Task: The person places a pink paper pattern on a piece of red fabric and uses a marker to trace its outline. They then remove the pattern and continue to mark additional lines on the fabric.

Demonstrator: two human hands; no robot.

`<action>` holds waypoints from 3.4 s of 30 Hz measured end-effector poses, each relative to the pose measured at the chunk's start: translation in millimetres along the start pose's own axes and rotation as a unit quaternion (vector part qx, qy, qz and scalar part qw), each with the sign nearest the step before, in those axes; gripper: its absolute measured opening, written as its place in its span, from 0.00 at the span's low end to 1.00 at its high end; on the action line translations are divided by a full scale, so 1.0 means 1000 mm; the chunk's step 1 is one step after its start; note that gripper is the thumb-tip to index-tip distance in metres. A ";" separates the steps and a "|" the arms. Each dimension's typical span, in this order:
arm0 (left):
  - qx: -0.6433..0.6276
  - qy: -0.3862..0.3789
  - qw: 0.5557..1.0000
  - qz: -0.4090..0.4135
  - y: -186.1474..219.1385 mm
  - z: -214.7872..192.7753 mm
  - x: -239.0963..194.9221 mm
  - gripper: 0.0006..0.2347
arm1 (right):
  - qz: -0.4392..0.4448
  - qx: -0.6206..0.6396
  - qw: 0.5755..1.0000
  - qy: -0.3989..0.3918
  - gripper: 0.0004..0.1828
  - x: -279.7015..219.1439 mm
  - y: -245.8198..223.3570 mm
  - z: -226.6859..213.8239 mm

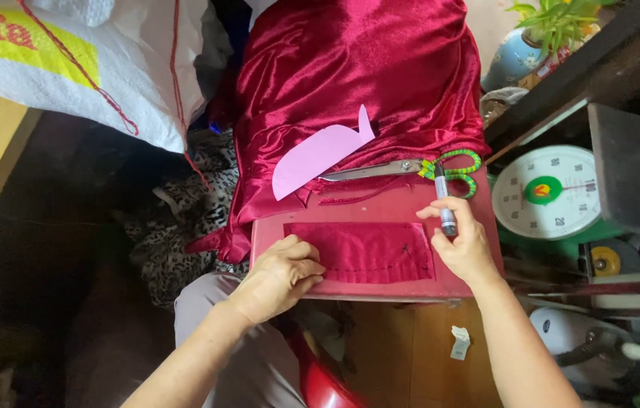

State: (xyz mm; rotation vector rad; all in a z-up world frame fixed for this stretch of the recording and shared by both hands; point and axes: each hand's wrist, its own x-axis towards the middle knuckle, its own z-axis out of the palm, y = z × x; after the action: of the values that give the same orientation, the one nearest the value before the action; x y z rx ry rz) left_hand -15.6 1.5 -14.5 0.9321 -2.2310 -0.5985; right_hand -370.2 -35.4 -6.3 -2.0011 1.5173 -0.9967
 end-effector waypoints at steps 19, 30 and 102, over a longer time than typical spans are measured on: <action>0.043 0.009 0.994 -0.100 0.016 0.010 0.005 0.01 | -0.003 -0.009 0.998 0.054 0.26 0.000 0.016 0.004; 0.019 -0.043 0.981 -0.187 0.006 0.010 0.012 0.03 | -0.111 0.009 0.994 0.002 0.21 -0.012 0.024 0.007; 0.025 -0.003 0.986 -0.163 0.014 0.019 0.006 0.03 | -0.127 0.060 0.984 -0.107 0.24 -0.029 0.004 -0.001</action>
State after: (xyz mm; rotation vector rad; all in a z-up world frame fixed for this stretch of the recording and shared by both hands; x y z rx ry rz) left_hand -38.5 8.6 -16.6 1.3365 -2.1204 -0.6928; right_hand -377.9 -9.2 -17.0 -2.1734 1.0836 -0.9086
